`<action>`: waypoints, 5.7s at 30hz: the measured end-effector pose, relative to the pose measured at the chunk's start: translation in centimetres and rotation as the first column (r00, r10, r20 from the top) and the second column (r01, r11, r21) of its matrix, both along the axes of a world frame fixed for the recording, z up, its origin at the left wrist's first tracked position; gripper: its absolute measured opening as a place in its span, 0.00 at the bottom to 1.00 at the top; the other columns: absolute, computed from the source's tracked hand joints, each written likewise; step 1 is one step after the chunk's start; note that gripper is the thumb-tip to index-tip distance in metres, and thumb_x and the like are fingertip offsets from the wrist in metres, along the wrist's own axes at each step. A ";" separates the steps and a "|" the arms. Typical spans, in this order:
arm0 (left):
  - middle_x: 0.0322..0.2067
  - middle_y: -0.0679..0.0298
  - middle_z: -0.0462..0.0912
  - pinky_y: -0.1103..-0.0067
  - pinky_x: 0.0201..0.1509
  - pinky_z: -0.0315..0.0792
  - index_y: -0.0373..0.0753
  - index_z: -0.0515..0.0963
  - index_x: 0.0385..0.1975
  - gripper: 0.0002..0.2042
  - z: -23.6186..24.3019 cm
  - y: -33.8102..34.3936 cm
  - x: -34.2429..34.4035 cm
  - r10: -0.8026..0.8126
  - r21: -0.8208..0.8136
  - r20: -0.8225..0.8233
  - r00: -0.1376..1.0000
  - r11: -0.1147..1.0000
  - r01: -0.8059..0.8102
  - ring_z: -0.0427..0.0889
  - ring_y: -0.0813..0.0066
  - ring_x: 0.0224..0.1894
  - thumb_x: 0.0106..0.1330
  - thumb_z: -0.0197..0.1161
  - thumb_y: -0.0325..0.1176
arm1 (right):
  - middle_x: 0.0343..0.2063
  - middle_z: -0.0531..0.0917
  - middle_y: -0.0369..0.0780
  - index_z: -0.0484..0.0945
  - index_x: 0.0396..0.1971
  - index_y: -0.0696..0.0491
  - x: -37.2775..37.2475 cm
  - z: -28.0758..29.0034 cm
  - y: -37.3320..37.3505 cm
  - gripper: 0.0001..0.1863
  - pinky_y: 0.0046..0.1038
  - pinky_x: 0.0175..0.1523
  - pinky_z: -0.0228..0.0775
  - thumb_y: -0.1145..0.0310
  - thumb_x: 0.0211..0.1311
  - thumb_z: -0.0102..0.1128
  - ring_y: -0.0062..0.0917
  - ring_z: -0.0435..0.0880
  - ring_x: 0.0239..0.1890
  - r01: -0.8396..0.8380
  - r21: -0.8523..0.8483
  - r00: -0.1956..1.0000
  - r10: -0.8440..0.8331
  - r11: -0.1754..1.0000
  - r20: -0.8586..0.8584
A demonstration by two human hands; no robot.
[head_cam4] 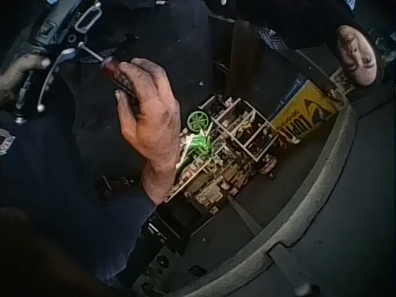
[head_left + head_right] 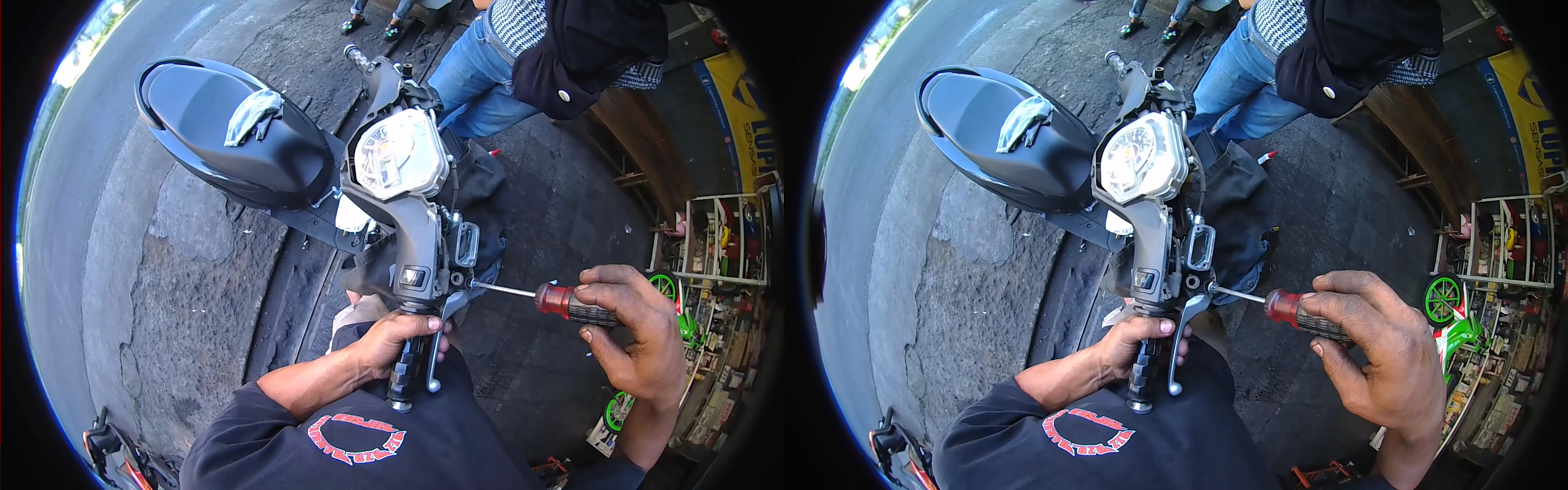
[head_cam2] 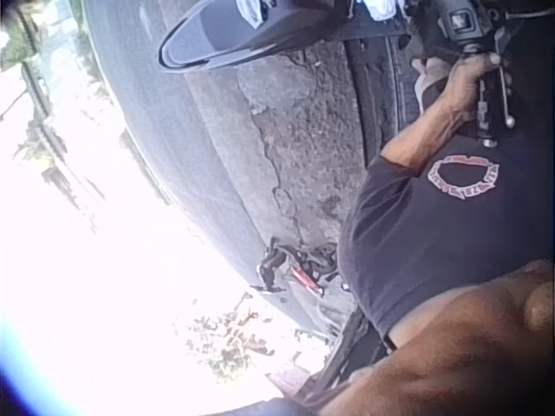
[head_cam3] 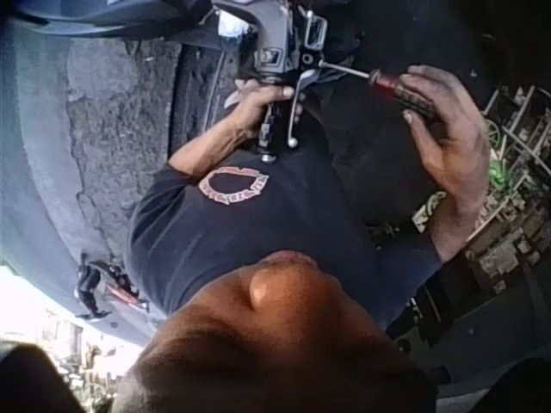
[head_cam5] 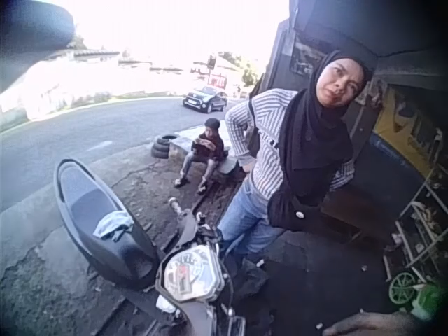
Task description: Repairing and replacing components on the handlebar assembly of a motorcycle, including the brake lever.
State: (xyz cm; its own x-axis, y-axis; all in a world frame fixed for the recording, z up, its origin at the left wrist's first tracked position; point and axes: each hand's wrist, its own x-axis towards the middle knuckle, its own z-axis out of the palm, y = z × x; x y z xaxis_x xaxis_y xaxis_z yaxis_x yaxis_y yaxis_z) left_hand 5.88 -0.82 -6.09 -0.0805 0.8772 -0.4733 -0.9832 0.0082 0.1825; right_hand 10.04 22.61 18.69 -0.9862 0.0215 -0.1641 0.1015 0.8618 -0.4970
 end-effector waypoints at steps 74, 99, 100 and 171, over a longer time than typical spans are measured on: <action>0.17 0.74 0.60 0.85 0.18 0.59 0.35 0.72 0.38 0.17 0.4 8.0 12.1 0.793 0.037 -0.113 0.599 0.606 -0.795 0.60 0.87 0.15 0.76 0.49 0.45 | 0.30 0.81 0.49 0.77 0.50 0.60 -5.4 0.8 2.7 0.19 0.31 0.37 0.76 0.67 0.60 0.64 0.33 0.84 0.31 -0.693 0.363 0.708 0.681 0.623 0.184; 0.19 0.74 0.60 0.85 0.17 0.56 0.38 0.72 0.39 0.13 1.3 7.9 11.9 0.805 0.012 -0.050 0.592 0.593 -0.805 0.57 0.87 0.15 0.76 0.48 0.43 | 0.28 0.80 0.47 0.74 0.53 0.62 -5.4 1.0 2.8 0.28 0.31 0.37 0.74 0.66 0.54 0.69 0.39 0.84 0.32 -0.755 0.427 0.630 0.732 0.497 0.261; 0.19 0.75 0.60 0.85 0.17 0.56 0.38 0.72 0.39 0.13 1.3 7.9 11.9 0.804 0.004 -0.047 0.593 0.594 -0.805 0.57 0.87 0.15 0.76 0.49 0.43 | 0.27 0.80 0.47 0.75 0.52 0.62 -5.4 0.9 2.8 0.26 0.30 0.37 0.76 0.65 0.55 0.69 0.38 0.84 0.29 -0.715 0.355 0.689 0.694 0.602 0.210; 0.32 0.57 0.81 0.64 0.45 0.78 0.32 0.75 0.45 0.20 0.9 -0.3 0.1 0.020 -0.072 0.048 0.999 0.997 -0.017 0.82 0.65 0.35 0.57 0.65 0.38 | 0.21 0.78 0.35 0.79 0.43 0.60 33.3 -27.9 5.2 0.13 0.20 0.15 0.61 0.68 0.63 0.63 0.15 0.71 0.12 0.971 -0.184 0.203 -0.934 0.153 0.294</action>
